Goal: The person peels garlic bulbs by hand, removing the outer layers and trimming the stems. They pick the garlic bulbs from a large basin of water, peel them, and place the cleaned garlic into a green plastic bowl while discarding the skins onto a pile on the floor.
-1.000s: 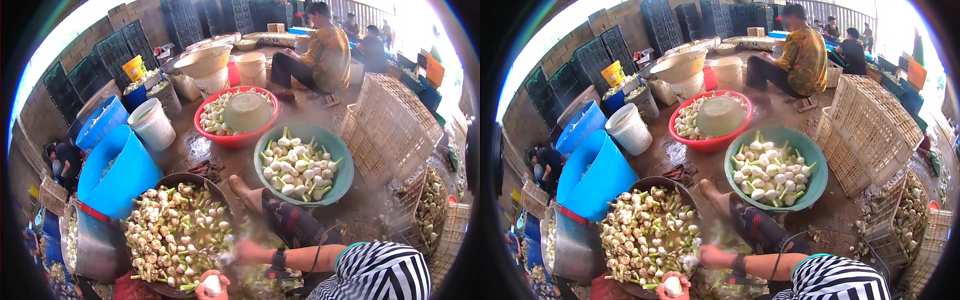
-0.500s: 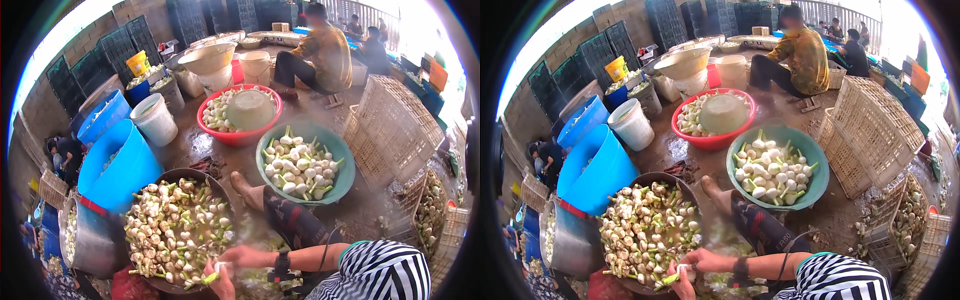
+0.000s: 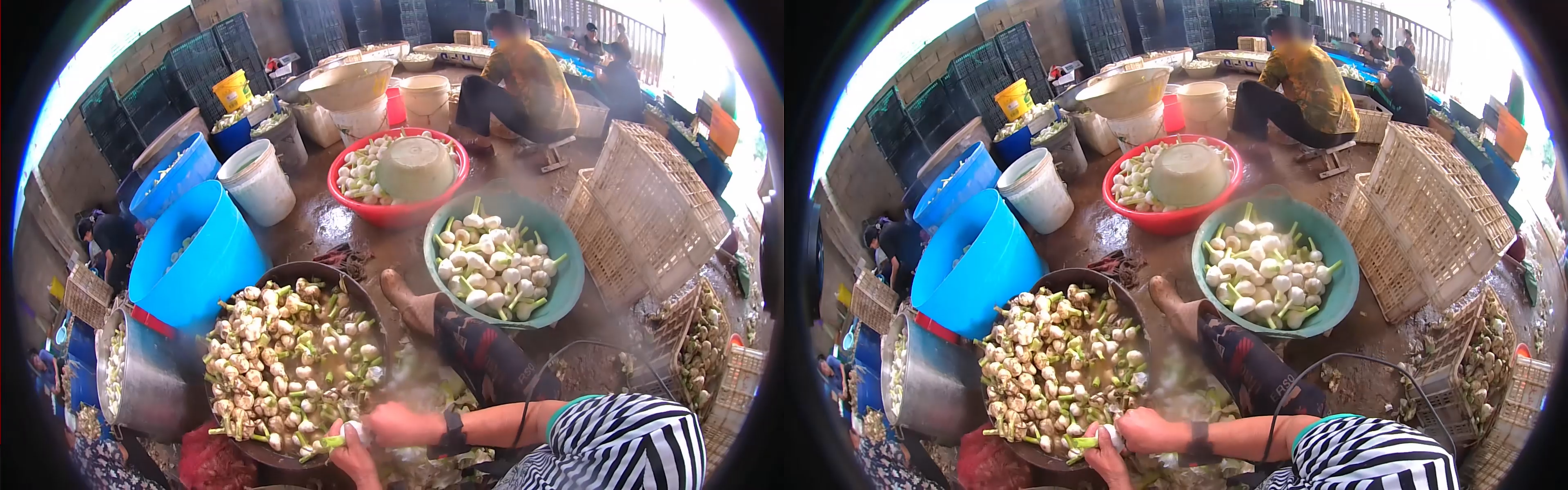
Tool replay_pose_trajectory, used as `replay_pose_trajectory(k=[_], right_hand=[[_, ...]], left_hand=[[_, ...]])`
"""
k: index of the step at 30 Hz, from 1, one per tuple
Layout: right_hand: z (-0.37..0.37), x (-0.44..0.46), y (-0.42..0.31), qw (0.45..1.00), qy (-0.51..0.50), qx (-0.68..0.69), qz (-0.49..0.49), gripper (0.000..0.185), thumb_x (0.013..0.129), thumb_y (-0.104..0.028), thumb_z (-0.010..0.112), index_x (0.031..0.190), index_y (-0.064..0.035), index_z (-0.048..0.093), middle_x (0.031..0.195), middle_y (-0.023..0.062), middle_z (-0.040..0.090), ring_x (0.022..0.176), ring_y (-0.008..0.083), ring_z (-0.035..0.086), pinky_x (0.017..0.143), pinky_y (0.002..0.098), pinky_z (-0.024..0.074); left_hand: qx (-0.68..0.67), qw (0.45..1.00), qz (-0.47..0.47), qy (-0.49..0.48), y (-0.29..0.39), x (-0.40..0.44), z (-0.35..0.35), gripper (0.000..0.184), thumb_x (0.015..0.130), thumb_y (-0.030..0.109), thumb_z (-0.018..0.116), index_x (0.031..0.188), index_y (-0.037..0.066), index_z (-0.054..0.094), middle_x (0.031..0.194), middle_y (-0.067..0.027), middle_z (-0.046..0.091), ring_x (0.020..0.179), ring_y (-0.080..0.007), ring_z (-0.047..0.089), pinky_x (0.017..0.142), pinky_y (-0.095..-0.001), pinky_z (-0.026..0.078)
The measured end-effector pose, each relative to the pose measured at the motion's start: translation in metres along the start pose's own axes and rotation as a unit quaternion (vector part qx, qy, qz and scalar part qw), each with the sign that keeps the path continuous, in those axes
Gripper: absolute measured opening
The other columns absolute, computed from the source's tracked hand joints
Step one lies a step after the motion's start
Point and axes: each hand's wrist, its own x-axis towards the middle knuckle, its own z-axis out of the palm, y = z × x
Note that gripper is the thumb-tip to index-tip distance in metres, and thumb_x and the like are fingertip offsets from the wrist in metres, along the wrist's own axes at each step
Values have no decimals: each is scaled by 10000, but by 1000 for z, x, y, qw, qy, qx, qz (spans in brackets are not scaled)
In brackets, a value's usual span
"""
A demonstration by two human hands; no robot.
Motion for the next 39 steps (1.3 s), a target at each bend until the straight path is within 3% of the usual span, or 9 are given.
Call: replay_pose_trajectory(k=[2,5,8,11,14,17,24,30,39], right_hand=[[8,-1,1,1000,23,-5,-3,175,635,-120,626,785,-38,594,695,161,622,628,356,610,555,443,478],[13,3,3,999,43,3,-2,200,627,-121,633,806,-44,588,710,155,626,653,353,615,573,443,480],[5,4,8,998,48,46,22,213,630,-118,629,824,-44,580,729,165,634,699,356,625,605,447,485],[5,8,20,994,69,79,25,205,646,-105,611,838,-46,571,735,184,623,712,381,612,599,462,464],[4,5,19,928,121,342,-80,186,650,-47,579,834,-21,571,781,166,635,718,363,608,610,440,455],[-2,-3,9,981,41,186,-23,152,657,-36,570,807,-13,579,740,169,635,677,357,611,590,434,456],[10,0,0,998,-15,45,52,148,622,-112,620,734,-27,577,658,171,616,617,361,602,555,439,471],[29,-3,-4,997,62,43,-9,184,598,-134,639,733,-28,574,678,155,614,621,353,605,547,432,479],[22,6,0,977,158,88,-112,141,572,-52,609,708,-66,576,655,119,578,609,336,586,549,399,473]], left_hand=[[-93,994,-50,-2,13,-2,3,319,877,126,523,1118,-83,537,1003,-131,579,867,-193,568,753,-335,486],[-32,999,-24,2,26,-4,1,332,868,148,520,1112,-76,536,1011,-159,572,889,-217,563,757,-335,484],[-200,969,-139,-46,41,-4,-5,356,863,182,513,1116,-67,532,1010,-171,565,895,-232,558,784,-341,477],[-329,931,-145,-68,35,-2,-6,392,857,215,511,1134,-63,522,1018,-175,553,905,-243,553,813,-355,466],[-307,942,-130,-46,37,-3,-3,334,887,209,507,1096,-48,552,1015,-129,565,919,-197,552,812,-331,458],[-62,998,-10,-8,12,-2,0,316,889,184,544,1098,-54,545,1023,-125,562,917,-200,547,833,-330,448],[111,985,132,15,8,-4,2,279,898,190,572,1003,-68,586,961,-108,560,927,-208,522,854,-351,425],[52,995,78,27,22,-2,-3,236,840,126,574,960,-72,612,983,-140,575,918,-258,556,829,-361,448],[-147,988,-40,2,25,6,-13,200,892,116,527,1032,4,615,1018,-68,620,937,-158,560,862,-299,431]])
